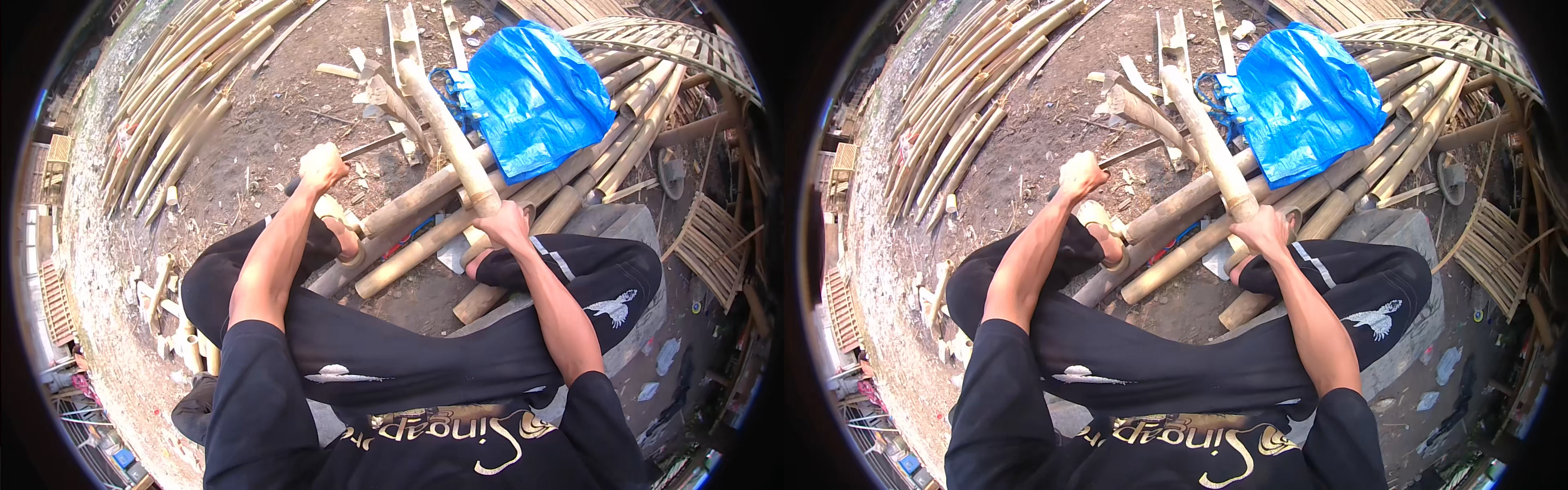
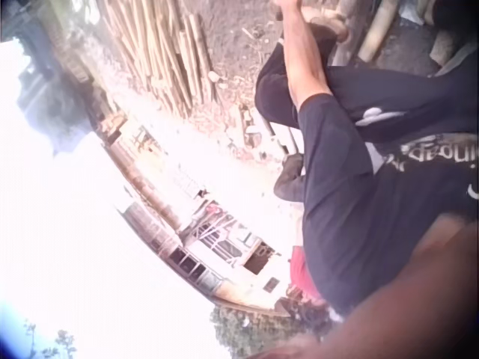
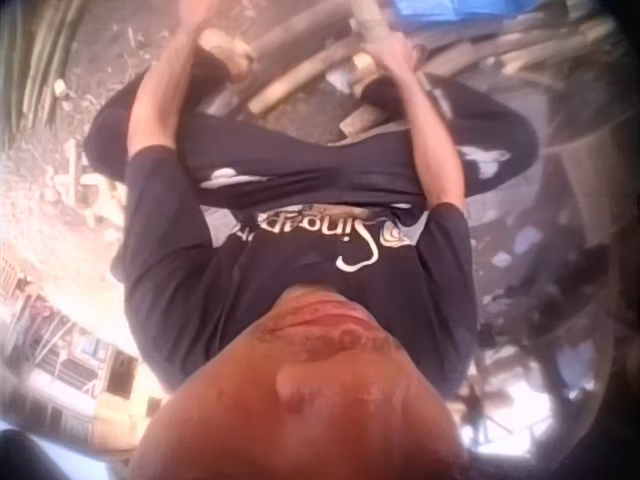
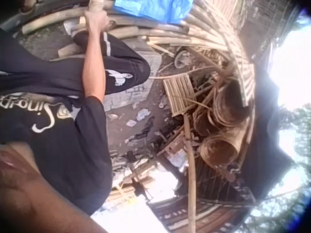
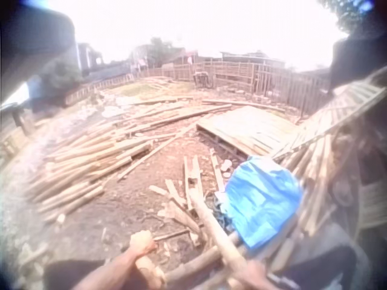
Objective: The person uses a machete to shave and carve pieces of bamboo while sitting in an outdoor area filled with bamboo poles.
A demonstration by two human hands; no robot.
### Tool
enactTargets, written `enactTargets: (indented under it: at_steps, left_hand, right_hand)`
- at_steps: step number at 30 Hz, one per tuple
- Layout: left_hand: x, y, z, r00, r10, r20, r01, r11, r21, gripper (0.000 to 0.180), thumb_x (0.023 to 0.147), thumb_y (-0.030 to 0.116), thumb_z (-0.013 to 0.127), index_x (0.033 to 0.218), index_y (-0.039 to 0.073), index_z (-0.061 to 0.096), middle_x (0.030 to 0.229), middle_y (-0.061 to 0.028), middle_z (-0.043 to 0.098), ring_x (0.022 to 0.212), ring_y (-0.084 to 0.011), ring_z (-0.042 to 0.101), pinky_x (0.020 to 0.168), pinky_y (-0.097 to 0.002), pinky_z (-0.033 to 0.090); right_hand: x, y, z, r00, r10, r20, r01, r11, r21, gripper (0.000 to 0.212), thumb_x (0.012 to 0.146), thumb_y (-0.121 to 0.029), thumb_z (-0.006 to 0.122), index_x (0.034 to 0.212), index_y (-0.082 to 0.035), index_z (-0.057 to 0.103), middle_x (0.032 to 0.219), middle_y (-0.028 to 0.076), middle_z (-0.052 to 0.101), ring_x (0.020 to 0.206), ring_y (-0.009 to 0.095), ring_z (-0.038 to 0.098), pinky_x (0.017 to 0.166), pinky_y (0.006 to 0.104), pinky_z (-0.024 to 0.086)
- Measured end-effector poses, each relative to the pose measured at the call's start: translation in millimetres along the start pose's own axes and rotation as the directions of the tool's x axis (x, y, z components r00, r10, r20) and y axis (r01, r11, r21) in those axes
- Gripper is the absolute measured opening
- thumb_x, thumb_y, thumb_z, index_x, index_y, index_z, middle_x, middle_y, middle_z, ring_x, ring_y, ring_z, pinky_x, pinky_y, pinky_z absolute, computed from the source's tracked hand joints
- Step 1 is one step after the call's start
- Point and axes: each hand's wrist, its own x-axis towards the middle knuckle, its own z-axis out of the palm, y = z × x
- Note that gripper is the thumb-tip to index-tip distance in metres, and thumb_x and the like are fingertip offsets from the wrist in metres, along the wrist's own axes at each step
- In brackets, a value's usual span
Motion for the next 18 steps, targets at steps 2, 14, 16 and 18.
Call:
enactTargets:
  at_steps: [2,14,16,18]
  left_hand:
    - [4.9,4.8,-5.9,1.0,0.023,0.004,-0.023,0.998,0.057,0.033,0.073,0.022,0.07,0.089,-0.006,0.073,0.087,-0.0279,0.072,0.082,-0.0382,0.074,0.074,-0.0442,0.06]
    - [34.0,50.0,-3.8,0.978,0.202,0.05,-0.204,0.978,0.03,0.032,0.067,0.021,0.07,0.086,-0.005,0.073,0.084,-0.0265,0.071,0.077,-0.0384,0.073,0.071,-0.045,0.06]
    - [37.5,50.7,16.5,0.978,0.208,0.002,-0.208,0.978,-0.009,0.032,0.067,0.021,0.069,0.085,-0.005,0.073,0.085,-0.0266,0.071,0.08,-0.0391,0.073,0.072,-0.0458,0.06]
    - [28.8,54.3,28.5,0.977,0.215,-0.005,-0.215,0.976,-0.03,0.034,0.067,0.023,0.069,0.087,-0.005,0.073,0.087,-0.0271,0.071,0.082,-0.0394,0.073,0.073,-0.0457,0.06]
  right_hand:
    - [3.2,5.5,-3.1,0.999,0.043,0.033,-0.047,0.992,0.115,0.06,0.061,-0.039,0.081,0.102,0.005,0.074,0.106,0.029,0.071,0.104,0.04,0.069,0.096,0.0457,0.051]
    - [12.6,20.9,-31.8,0.995,0.063,-0.079,-0.023,0.903,0.428,0.05,0.064,-0.032,0.077,0.097,0.005,0.073,0.091,0.019,0.074,0.087,0.027,0.072,0.08,0.0381,0.055]
    - [12.3,22.2,-22.0,0.994,0.08,-0.071,-0.044,0.915,0.401,0.054,0.065,-0.035,0.079,0.098,0.008,0.073,0.094,0.021,0.074,0.088,0.027,0.072,0.081,0.0381,0.055]
    - [1.3,15.9,-16.4,0.994,0.095,-0.06,-0.07,0.941,0.332,0.058,0.065,-0.037,0.081,0.1,0.009,0.073,0.097,0.023,0.073,0.09,0.028,0.073,0.082,0.0381,0.055]
